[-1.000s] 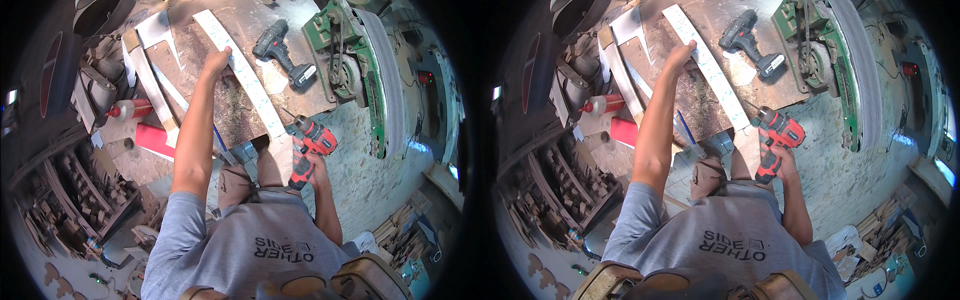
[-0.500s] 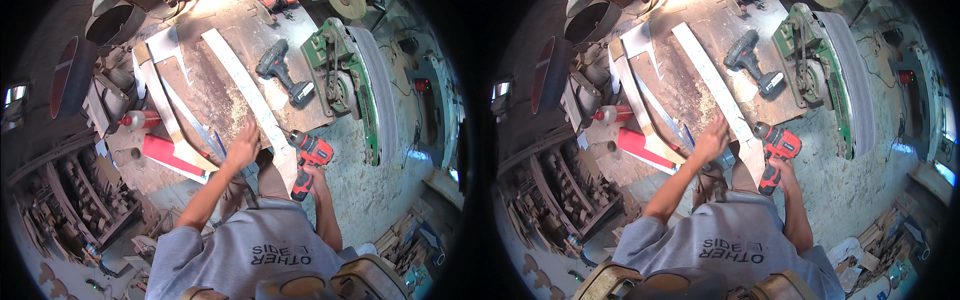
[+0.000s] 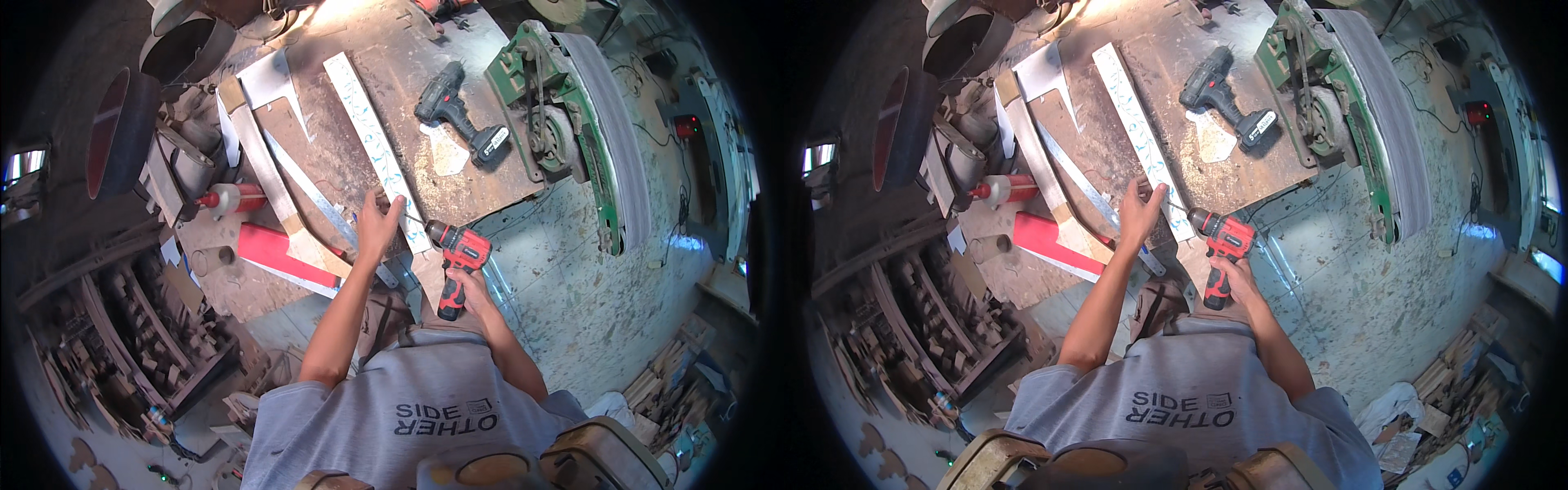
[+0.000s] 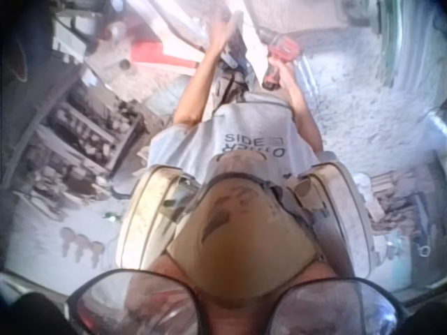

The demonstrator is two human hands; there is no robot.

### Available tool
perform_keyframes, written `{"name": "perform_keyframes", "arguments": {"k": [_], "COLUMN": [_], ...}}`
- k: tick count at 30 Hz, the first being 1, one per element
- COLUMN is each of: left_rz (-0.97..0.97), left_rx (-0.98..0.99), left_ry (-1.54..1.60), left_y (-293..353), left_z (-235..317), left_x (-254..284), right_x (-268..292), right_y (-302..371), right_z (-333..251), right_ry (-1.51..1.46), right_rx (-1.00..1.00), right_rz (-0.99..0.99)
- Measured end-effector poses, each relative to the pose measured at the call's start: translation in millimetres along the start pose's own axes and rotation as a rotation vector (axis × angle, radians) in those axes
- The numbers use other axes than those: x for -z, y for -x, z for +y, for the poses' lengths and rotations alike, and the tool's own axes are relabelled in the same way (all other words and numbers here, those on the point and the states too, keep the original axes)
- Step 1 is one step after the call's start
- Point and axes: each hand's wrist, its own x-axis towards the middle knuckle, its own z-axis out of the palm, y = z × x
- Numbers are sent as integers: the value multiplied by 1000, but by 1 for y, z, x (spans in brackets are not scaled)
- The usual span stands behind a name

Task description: The person sands a wooden guitar neck using a belt sander, turning it over to work on different sides, and then uses a drill to bore a hole into the headstock.

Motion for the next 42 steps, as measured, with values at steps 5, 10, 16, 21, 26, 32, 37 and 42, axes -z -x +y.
{"name": "perform_keyframes", "arguments": {"k": [5,10,16,21,26,32,37,42], "left_rz": [-5,-4,32,220,152,210,208,186], "left_rx": [81,103,105,10,160,141,123,100], "left_ry": [-29,-95,-96,-335,-318,-270,-247,-246], "left_y": [-14,-22,-27,-32,-50,-52,-56,-51], "left_z": [-16,-20,-19,7,21,10,7,14], "left_x": [-13,-20,-22,-29,-29,-34,-41,-36], "right_x": [6,10,13,-4,-6,4,-8,-6], "right_y": [-15,-23,-21,-7,13,12,17,9], "right_z": [10,10,6,-21,-65,-108,-133,-132], "right_ry": [-2,-75,-69,34,162,239,240,268], "right_rx": [-23,-50,-58,60,173,180,177,143], "right_rz": [30,51,28,31,7,-33,-40,-72]}}
